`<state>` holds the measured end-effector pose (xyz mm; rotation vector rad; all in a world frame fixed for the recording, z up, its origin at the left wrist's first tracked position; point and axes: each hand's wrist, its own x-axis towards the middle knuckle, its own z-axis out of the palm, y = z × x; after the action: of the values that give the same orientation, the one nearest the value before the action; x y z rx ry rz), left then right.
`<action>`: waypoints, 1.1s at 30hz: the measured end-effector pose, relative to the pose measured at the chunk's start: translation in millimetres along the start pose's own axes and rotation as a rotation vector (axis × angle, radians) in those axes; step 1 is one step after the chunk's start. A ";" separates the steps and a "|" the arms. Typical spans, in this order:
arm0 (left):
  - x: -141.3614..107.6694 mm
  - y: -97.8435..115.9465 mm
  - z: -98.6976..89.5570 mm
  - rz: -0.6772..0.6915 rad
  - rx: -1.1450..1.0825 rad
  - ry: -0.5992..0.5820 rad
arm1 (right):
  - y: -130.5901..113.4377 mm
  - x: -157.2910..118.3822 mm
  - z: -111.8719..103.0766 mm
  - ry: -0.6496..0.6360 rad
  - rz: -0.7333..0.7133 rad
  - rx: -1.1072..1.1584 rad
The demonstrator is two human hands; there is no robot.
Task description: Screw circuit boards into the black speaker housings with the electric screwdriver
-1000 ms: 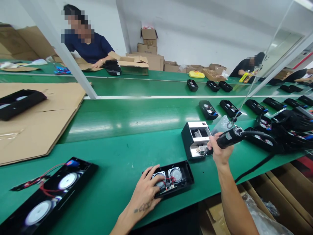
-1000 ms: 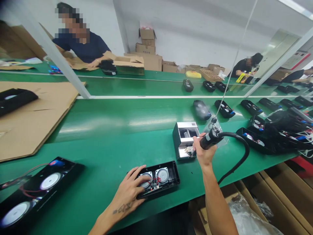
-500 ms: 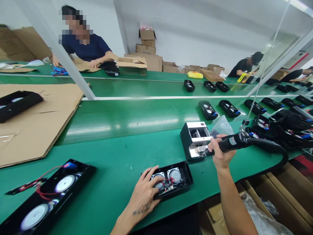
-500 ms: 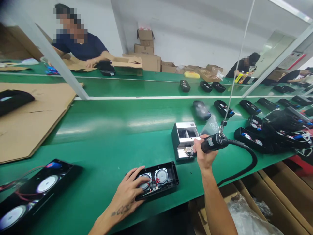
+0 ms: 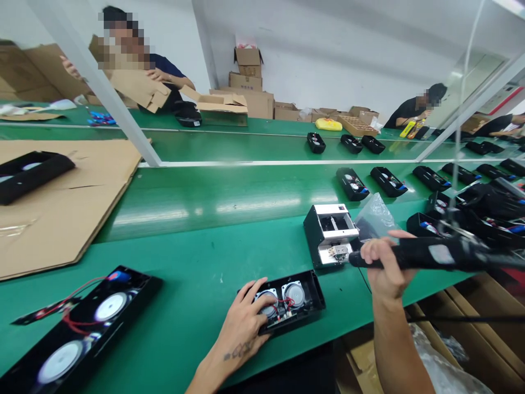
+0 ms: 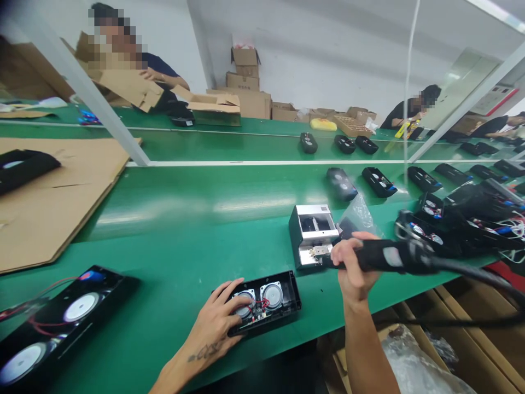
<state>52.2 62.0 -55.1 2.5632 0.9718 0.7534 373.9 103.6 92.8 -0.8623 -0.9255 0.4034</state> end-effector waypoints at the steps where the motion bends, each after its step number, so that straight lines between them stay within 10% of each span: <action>1: -0.2 0.0 0.4 0.002 -0.001 0.001 | 3.7 5.3 1.4 0.062 -0.104 0.028; 4: -1.0 -0.6 2.1 0.003 0.005 -0.007 | 22.0 26.8 5.6 0.268 -0.326 0.020; 12: -2.1 -2.7 4.6 0.013 0.022 -0.008 | 12.3 43.5 -1.0 0.248 -0.160 -0.060; 24: -1.2 -0.8 1.4 0.013 0.043 -0.023 | 50.2 12.7 -6.0 -0.029 0.119 -0.305; 33: -2.3 -1.8 4.1 0.022 0.059 -0.009 | 32.0 -19.9 -22.0 -0.223 0.301 -0.321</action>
<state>52.2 61.4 -60.1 2.6291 0.9785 0.7297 382.5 100.1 50.2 -1.2772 -1.0867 0.6301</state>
